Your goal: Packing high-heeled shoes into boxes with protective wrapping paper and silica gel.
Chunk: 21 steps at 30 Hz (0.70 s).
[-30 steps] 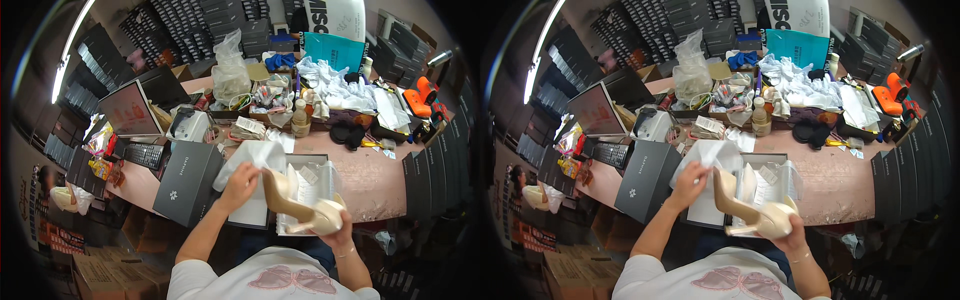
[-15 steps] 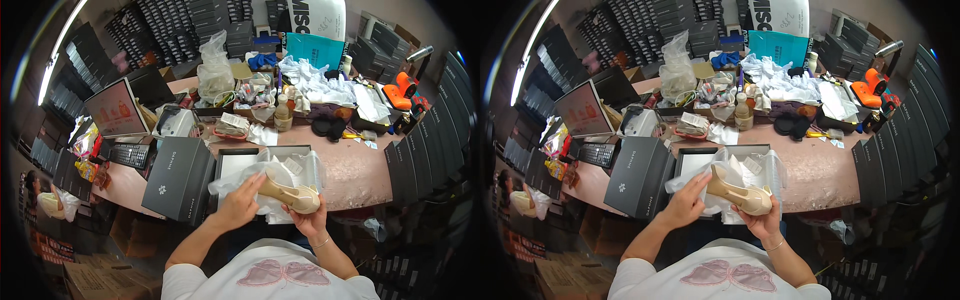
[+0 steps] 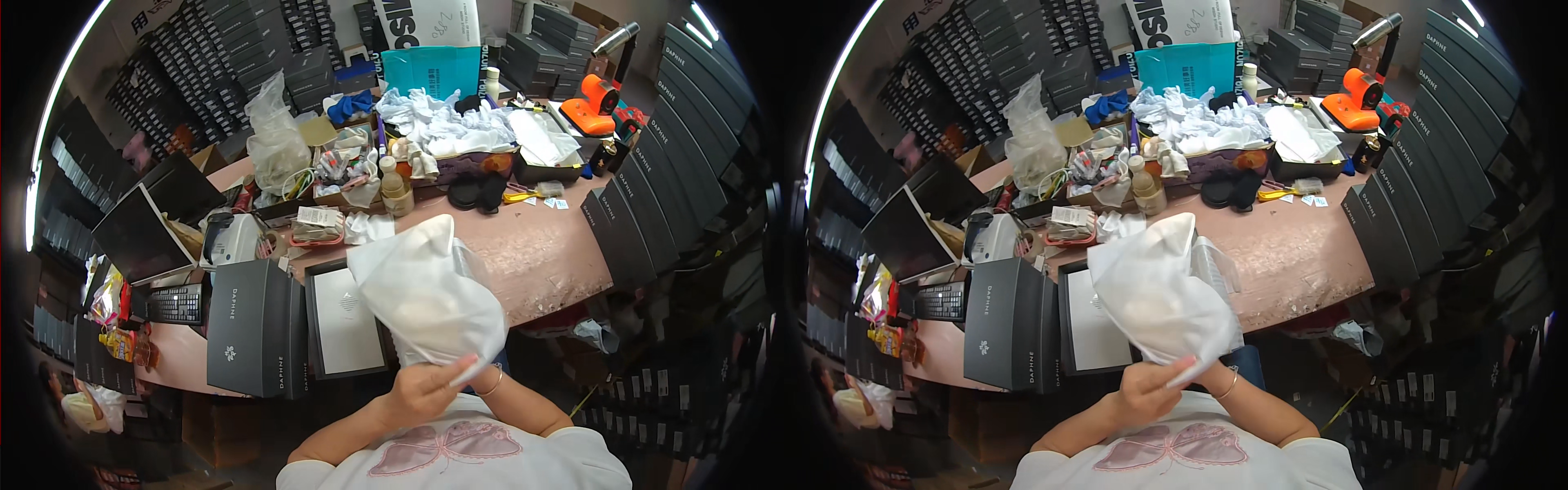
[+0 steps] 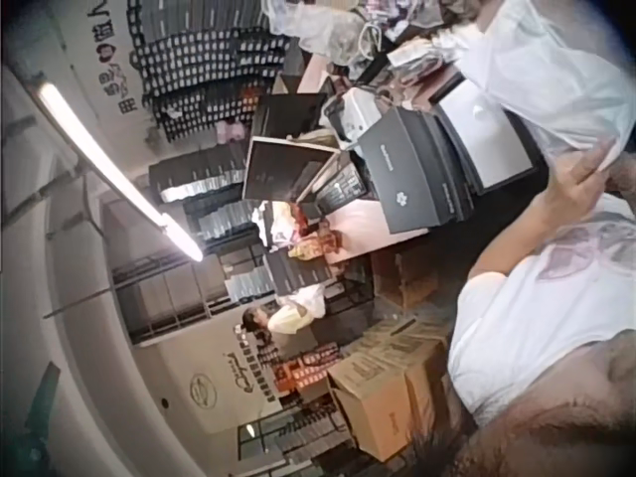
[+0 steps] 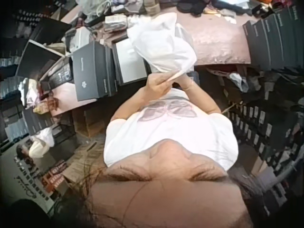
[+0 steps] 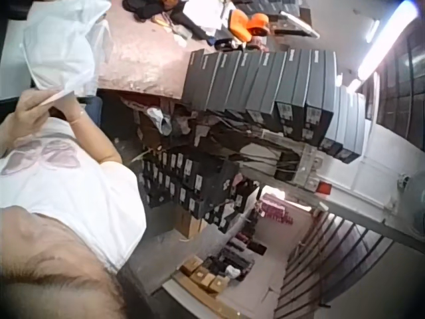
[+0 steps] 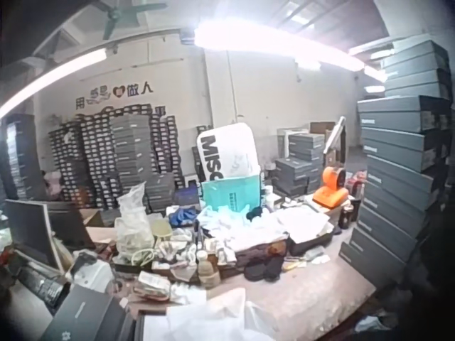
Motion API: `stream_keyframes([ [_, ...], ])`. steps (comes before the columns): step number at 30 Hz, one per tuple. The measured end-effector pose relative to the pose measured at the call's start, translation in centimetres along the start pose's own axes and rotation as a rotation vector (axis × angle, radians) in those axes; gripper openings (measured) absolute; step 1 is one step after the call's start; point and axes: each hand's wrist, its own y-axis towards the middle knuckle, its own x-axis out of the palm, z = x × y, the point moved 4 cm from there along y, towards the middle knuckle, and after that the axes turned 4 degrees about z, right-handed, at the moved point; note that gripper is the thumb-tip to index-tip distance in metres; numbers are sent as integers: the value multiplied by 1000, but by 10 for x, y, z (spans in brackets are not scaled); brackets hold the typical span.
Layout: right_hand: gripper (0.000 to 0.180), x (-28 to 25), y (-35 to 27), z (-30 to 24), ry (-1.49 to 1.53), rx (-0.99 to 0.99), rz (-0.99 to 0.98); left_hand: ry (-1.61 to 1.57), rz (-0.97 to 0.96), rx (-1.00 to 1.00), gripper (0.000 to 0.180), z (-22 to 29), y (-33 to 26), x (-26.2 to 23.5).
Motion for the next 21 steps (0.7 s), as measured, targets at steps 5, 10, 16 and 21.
stream_keyframes([
  [5, 56, 0, -4, 16, 526, 484, -119, -21, -269, -90, 41, 2, -13, 29],
  [10, 54, -94, 7, -2, -885, -351, -100, -334, -321, -388, 46, -5, -26, 28],
  [16, 14, -175, 36, 121, -1313, 255, -268, -689, 10, -1880, 49, -59, -218, 29],
  [21, 17, -64, 57, 33, -1045, -16, -387, -835, 555, -2086, 48, -75, -252, 52],
])
